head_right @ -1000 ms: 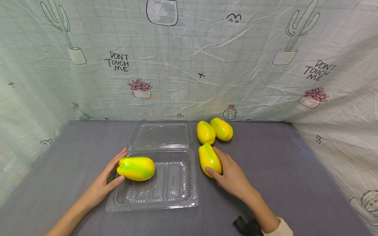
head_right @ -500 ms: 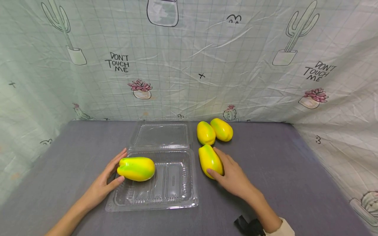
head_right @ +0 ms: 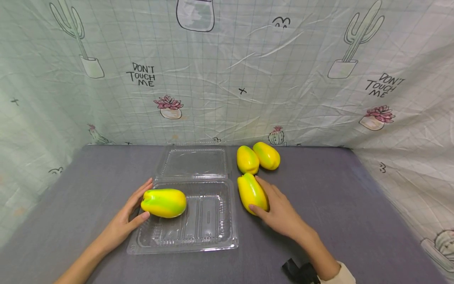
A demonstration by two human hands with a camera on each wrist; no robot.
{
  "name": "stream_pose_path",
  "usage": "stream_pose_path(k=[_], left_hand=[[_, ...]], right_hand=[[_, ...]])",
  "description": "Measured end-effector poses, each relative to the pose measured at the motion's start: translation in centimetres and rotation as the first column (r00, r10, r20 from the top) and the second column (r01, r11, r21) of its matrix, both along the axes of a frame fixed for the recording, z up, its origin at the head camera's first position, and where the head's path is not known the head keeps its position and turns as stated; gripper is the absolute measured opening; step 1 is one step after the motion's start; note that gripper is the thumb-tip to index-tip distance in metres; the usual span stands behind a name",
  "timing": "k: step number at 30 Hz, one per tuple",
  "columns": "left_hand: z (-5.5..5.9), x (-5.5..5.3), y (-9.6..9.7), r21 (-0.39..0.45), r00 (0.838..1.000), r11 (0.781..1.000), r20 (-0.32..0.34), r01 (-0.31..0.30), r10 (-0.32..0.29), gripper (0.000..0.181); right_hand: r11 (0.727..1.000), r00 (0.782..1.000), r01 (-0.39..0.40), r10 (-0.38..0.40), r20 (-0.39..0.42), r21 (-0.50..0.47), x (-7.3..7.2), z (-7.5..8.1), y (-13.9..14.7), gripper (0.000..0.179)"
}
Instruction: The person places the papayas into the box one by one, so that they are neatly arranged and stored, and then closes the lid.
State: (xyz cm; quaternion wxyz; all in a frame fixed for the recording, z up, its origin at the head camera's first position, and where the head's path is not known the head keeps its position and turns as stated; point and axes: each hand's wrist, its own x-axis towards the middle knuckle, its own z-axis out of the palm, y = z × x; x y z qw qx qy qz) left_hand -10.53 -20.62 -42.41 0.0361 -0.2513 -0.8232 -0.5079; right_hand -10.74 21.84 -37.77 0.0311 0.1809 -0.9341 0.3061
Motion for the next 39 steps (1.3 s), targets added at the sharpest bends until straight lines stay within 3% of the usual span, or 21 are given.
stream_pose_path(k=[13,23,39], left_hand=[[0.1,0.0,0.1,-0.006,1.000,1.000,-0.004,-0.004,0.004,0.071],[0.1,0.0,0.1,-0.004,1.000,1.000,-0.004,-0.004,0.004,0.071],[0.3,0.0,0.1,-0.005,1.000,1.000,-0.005,-0.001,0.001,0.070]], right_hand=[[0.986,0.998,-0.059,0.058,-0.010,-0.158,-0.6,2.0,-0.4,0.084],[0.979,0.985,-0.129,0.108,-0.136,-0.156,-1.3,2.4,-1.7,0.086],[0.959,0.965,-0.215,0.181,-0.188,-0.184,-1.8,3.0,-4.2,0.088]])
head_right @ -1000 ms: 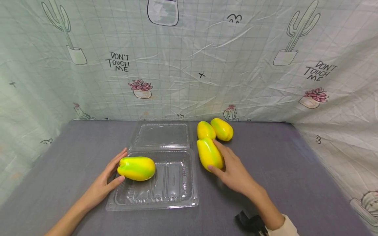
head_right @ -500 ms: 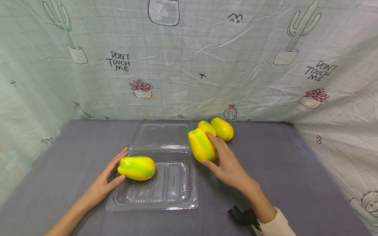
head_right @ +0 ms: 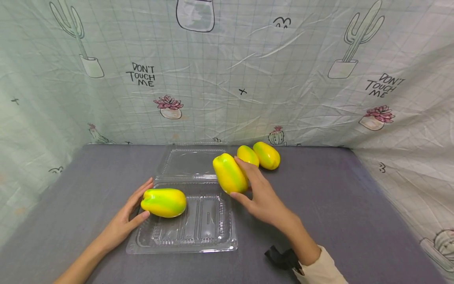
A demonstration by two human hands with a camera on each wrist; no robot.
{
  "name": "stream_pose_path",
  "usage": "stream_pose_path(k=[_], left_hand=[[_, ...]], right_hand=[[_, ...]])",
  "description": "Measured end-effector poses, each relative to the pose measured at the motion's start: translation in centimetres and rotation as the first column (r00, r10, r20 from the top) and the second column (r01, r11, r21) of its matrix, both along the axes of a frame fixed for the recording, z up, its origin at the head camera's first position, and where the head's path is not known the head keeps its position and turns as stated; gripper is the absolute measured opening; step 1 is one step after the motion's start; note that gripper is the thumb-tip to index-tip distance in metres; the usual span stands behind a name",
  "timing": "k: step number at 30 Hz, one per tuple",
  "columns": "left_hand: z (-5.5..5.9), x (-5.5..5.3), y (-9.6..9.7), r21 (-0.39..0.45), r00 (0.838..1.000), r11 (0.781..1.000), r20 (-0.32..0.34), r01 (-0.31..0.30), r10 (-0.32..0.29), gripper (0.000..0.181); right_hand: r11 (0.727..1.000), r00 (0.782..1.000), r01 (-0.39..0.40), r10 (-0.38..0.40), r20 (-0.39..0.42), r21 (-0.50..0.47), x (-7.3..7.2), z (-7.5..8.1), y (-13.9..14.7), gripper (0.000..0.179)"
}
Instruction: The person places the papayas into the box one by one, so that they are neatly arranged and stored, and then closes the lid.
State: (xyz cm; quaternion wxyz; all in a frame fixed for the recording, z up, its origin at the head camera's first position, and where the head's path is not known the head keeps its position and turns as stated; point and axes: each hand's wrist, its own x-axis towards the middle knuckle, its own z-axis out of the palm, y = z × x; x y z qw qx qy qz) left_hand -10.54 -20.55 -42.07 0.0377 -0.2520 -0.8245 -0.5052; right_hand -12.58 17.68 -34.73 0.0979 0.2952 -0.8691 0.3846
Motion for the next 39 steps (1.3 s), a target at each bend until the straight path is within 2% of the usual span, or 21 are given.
stream_pose_path(k=[16,23,32,39], left_hand=[[0.1,0.1,0.0,0.009,1.000,1.000,0.016,0.002,-0.003,0.070],[0.1,0.1,0.0,-0.001,1.000,1.000,0.014,-0.001,0.001,0.070],[0.1,0.1,0.0,-0.006,1.000,1.000,0.013,-0.007,0.007,0.070],[0.0,0.0,0.1,-0.002,1.000,1.000,0.012,-0.017,0.017,0.069]], right_hand=[[0.993,0.992,-0.118,0.118,-0.044,0.015,-0.6,-0.1,-2.8,0.089],[0.989,0.986,-0.136,0.141,-0.090,0.058,-1.0,-0.7,-3.6,0.088],[0.983,0.983,-0.147,0.157,-0.093,0.109,-1.1,-1.7,-4.5,0.087],[0.973,0.983,-0.134,0.154,-0.096,0.186,-0.9,-2.3,-4.8,0.086]])
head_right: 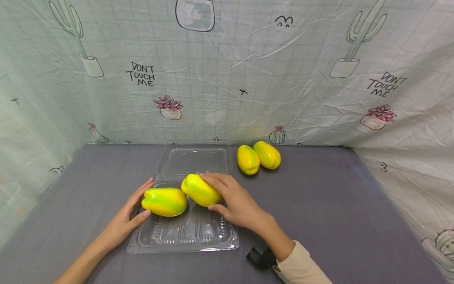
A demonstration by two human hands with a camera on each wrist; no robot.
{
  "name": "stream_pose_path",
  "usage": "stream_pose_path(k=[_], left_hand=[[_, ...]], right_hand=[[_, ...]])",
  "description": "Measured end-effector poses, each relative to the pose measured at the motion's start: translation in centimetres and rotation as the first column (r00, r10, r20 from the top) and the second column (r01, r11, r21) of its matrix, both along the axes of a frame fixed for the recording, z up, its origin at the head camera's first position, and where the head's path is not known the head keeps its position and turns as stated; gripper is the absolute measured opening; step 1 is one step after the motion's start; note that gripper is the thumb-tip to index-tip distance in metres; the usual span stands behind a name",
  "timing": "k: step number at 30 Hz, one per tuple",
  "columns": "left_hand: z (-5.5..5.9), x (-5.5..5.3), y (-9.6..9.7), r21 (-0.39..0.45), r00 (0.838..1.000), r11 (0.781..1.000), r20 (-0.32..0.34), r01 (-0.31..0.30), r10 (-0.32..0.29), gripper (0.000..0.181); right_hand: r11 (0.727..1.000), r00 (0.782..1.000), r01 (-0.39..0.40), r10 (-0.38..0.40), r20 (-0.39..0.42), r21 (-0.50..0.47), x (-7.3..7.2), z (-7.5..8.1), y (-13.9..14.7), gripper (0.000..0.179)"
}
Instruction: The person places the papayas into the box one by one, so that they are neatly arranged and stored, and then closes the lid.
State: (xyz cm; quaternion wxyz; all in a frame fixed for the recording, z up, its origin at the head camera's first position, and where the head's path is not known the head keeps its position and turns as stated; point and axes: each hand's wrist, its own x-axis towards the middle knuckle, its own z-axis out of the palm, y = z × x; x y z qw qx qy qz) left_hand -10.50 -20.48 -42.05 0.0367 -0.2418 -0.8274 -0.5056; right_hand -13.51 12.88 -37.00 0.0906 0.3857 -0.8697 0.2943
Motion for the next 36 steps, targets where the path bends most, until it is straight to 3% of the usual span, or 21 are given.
stream_pose_path(k=[17,36], left_hand=[[0.4,0.3,0.9,0.031,0.995,0.995,0.006,-0.095,0.095,0.059],[0.4,0.2,1.1,0.052,0.991,0.990,-0.016,-0.130,0.131,0.056]], right_hand=[[0.990,0.997,-0.012,0.001,0.079,0.137,0.3,0.2,-0.2,0.085],[0.991,0.996,-0.011,0.000,0.084,0.136,0.5,0.5,-0.2,0.077]])
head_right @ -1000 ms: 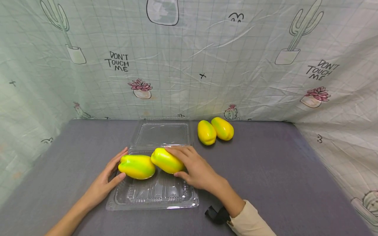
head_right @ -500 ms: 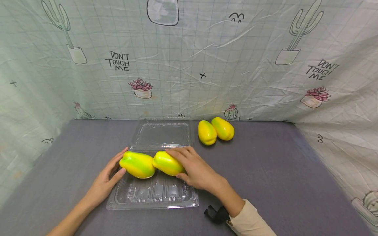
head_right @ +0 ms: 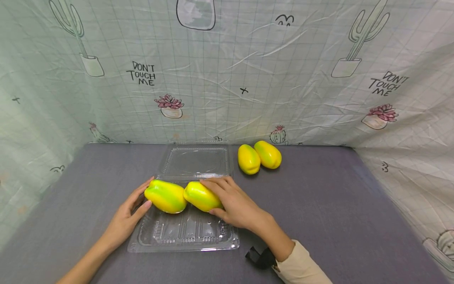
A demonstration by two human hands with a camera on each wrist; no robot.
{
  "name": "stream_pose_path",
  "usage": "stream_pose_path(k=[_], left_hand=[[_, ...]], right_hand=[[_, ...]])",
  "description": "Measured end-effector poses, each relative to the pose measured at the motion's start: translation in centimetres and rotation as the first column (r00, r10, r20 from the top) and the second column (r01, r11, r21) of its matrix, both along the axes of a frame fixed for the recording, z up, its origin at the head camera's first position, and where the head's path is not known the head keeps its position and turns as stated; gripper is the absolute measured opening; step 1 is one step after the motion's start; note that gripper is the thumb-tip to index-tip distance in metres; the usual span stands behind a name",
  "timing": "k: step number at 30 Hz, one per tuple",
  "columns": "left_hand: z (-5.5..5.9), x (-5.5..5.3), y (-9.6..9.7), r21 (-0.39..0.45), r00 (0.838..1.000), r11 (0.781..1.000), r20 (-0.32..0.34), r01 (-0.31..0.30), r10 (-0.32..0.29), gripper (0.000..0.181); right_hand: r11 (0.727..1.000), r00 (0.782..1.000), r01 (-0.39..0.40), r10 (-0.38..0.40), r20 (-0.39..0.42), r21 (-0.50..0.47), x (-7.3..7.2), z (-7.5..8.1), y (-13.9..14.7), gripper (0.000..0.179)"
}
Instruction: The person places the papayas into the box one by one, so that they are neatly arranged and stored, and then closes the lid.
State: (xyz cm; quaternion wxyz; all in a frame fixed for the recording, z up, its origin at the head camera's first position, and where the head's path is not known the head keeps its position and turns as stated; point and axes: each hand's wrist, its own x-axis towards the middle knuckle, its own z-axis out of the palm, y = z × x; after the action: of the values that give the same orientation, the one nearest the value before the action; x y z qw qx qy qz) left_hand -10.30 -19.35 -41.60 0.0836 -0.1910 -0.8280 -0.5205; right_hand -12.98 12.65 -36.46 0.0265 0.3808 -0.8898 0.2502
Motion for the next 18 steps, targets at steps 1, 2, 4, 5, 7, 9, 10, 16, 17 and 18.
stream_pose_path(k=[1,2,4,5,7,9,10,16,17,18], left_hand=[[0.00,-0.01,0.01,0.002,1.000,1.000,-0.001,-0.003,0.003,0.055],[-0.01,-0.03,0.03,0.005,1.000,1.000,-0.001,-0.005,0.005,0.055],[-0.01,-0.06,0.06,0.009,1.000,1.000,0.001,-0.010,0.010,0.054],[-0.01,-0.07,0.08,0.010,1.000,1.000,0.003,-0.014,0.014,0.054],[0.01,-0.09,0.11,0.015,1.000,1.000,0.006,-0.018,0.018,0.054],[0.03,-0.10,0.13,0.020,1.000,1.000,0.008,-0.019,0.019,0.053],[0.04,-0.10,0.13,0.022,1.000,1.000,0.010,-0.018,0.018,0.053],[0.05,-0.07,0.07,0.035,1.000,0.999,0.013,0.001,-0.002,0.056],[0.05,-0.06,0.07,0.036,1.000,0.999,0.012,0.003,-0.003,0.056],[0.05,-0.06,0.07,0.037,1.000,0.999,0.013,0.004,-0.004,0.056]], right_hand=[[1.000,1.000,0.000,0.000,-0.006,-0.003,0.00,0.01,0.01,0.077],[1.000,1.000,0.000,0.000,-0.009,-0.008,0.00,0.01,0.01,0.076],[1.000,1.000,0.001,-0.001,-0.015,-0.017,0.00,0.04,0.02,0.075],[1.000,1.000,0.002,-0.002,-0.016,-0.022,-0.01,0.05,0.03,0.075],[0.999,1.000,0.001,-0.002,-0.016,-0.035,-0.04,0.08,0.06,0.075],[0.999,1.000,-0.001,0.000,-0.015,-0.047,-0.08,0.12,0.09,0.075],[0.999,1.000,-0.002,0.001,-0.014,-0.052,-0.10,0.16,0.11,0.076],[0.998,1.000,0.000,0.000,-0.007,-0.064,-0.06,0.48,0.24,0.076],[0.998,1.000,0.000,-0.001,-0.008,-0.064,-0.04,0.50,0.28,0.076],[0.998,1.000,0.000,0.000,-0.009,-0.064,-0.02,0.52,0.31,0.076]])
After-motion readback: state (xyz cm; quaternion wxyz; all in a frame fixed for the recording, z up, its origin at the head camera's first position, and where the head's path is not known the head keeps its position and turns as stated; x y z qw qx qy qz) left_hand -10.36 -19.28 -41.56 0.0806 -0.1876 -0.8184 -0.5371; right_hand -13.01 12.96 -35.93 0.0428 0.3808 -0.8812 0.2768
